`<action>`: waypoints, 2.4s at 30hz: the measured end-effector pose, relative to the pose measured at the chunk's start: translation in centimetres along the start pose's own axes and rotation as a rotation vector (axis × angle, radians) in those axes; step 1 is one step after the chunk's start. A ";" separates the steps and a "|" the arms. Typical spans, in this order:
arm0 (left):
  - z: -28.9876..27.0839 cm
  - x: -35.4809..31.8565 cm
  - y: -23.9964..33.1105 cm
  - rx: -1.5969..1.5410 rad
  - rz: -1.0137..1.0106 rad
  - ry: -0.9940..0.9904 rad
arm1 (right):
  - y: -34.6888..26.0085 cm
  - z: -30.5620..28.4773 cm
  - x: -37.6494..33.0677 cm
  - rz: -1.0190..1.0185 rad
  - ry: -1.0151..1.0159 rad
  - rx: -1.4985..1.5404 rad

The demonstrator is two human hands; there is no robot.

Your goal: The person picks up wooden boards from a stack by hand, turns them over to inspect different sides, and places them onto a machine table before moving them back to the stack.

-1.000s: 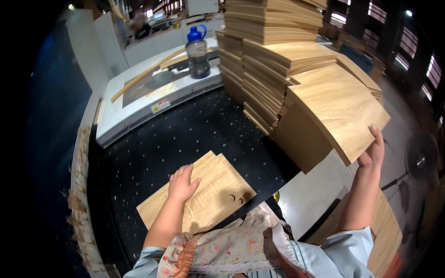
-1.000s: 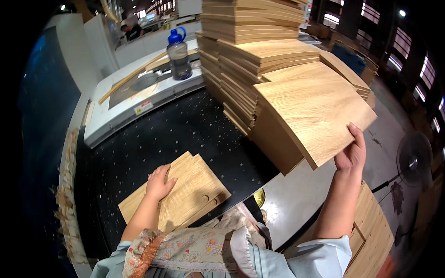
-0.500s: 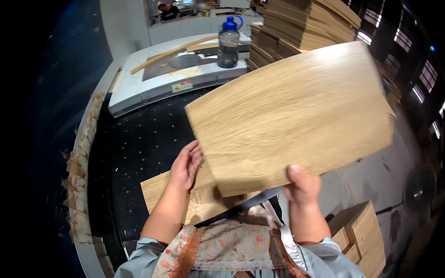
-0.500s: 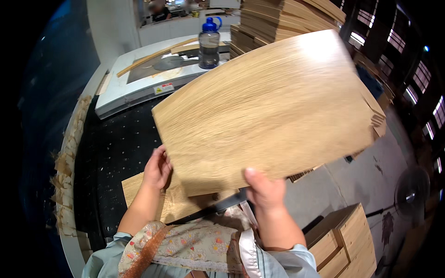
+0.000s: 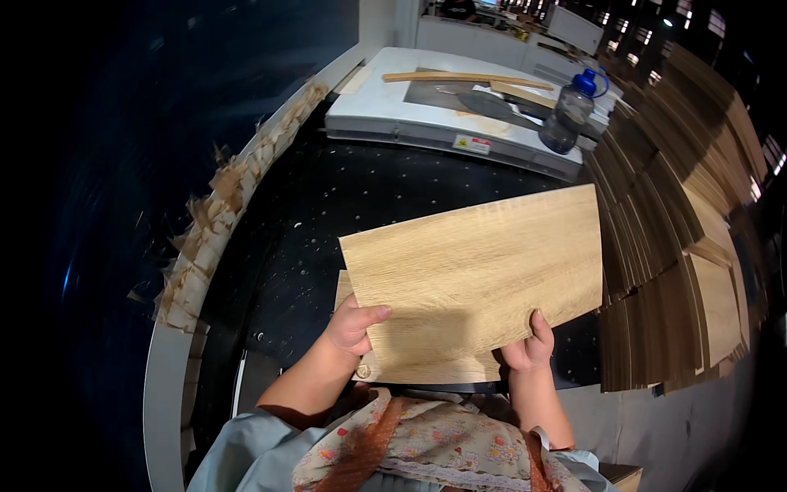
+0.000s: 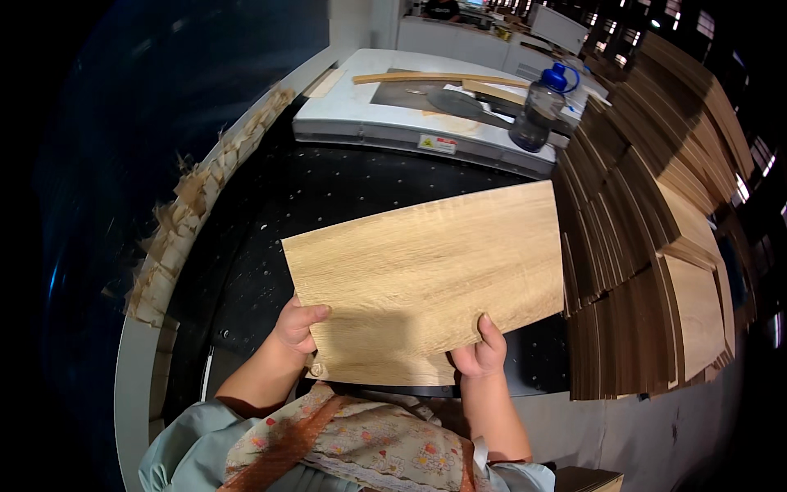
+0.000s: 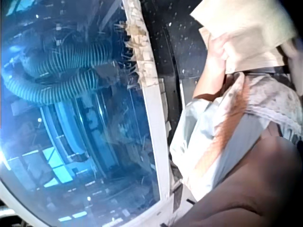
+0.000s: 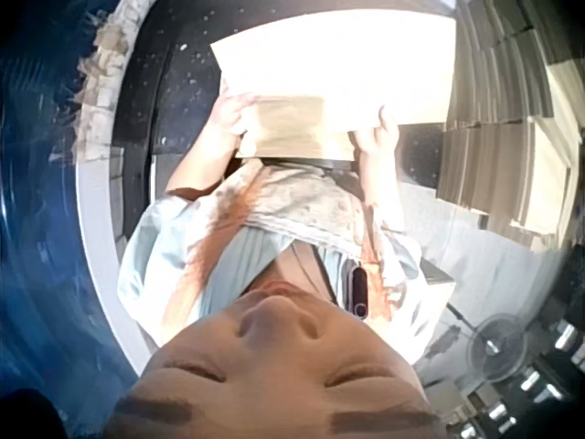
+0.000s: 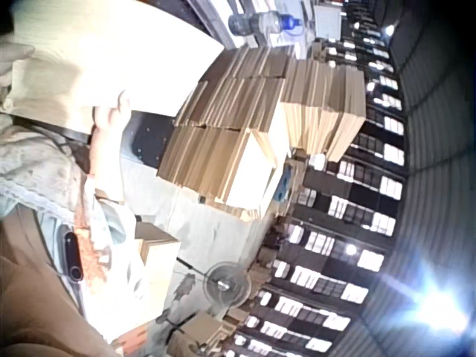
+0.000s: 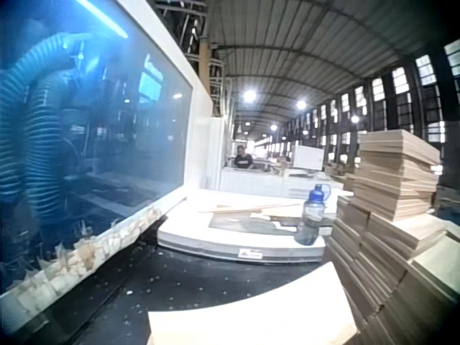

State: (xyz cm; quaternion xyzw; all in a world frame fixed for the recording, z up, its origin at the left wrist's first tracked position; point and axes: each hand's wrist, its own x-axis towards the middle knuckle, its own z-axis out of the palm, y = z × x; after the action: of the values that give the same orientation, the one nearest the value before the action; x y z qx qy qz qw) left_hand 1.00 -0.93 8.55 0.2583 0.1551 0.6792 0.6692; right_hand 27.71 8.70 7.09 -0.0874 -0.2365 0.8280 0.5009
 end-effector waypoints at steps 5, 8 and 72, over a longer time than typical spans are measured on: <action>0.0 -0.1 0.5 0.052 -0.013 0.032 | 0.3 -0.2 0.2 0.058 -0.028 0.034; -0.4 0.5 0.5 0.016 -0.035 0.058 | 0.2 -0.1 0.3 0.059 0.003 0.050; 0.1 1.7 2.9 0.272 0.247 0.278 | 2.2 2.2 -0.1 0.183 -0.200 -0.152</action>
State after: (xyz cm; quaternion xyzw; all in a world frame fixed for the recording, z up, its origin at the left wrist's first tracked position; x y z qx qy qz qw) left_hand -1.30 0.54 10.52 0.2670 0.3034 0.7580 0.5120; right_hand 25.17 7.06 7.95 -0.0632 -0.3385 0.8544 0.3892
